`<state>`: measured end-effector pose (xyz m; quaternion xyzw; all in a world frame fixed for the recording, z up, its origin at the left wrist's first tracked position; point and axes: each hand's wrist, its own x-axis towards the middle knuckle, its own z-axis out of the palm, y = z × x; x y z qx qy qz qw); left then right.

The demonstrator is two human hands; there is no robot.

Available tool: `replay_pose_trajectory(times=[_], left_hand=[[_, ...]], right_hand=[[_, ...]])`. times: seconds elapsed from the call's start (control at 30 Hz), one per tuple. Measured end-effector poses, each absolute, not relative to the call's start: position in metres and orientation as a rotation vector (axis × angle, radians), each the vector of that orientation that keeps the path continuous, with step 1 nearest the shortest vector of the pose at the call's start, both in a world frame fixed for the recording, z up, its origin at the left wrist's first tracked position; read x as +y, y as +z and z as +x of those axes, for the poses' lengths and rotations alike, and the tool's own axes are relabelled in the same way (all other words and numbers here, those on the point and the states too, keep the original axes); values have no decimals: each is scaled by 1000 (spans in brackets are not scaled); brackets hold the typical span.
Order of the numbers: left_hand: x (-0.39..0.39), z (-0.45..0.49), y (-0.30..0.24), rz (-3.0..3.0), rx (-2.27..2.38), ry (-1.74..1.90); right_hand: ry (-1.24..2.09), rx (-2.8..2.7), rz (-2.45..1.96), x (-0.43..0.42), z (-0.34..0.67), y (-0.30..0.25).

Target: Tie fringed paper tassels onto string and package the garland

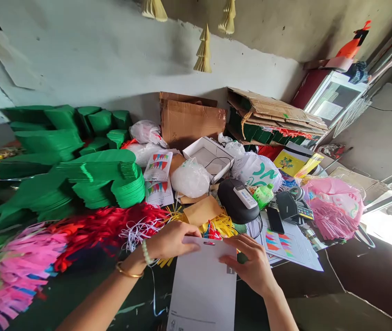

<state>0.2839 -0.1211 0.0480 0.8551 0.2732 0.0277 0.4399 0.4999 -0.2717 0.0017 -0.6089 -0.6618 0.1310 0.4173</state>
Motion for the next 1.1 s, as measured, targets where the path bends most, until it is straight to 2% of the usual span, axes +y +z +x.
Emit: replay_pose_trajectory(times=[0.13,0.23,0.37,0.5,0.6,0.73,0.9,1.0,1.1], left_hand=[[-127,306,52,2350,740,0],[-127,311,48,2385,692,13],[-125,304,40,2387,655,128],[-124,291,35,2362,693,155],[-122,274,30,2166,687,158],[-123,245,7,1600,780,218],[-132,234,-29,1081,864,445],[-124,242,-47,970,912,520],[-101,253,-68,926,979,561]], right_hand=[[104,-1706,-1441,-268,491,-7],[81,-1691,-1430,-264,488,-11],[271,-1620,-1528,-259,483,-7],[625,-1501,-1555,-252,471,-2],[721,-1388,-1569,-248,458,-1],[817,-1331,-1521,-244,447,-7],[1068,-1041,-1354,-234,451,-44],[1081,-1035,-1392,-212,464,-74],[933,-1357,-1556,-167,489,-99]])
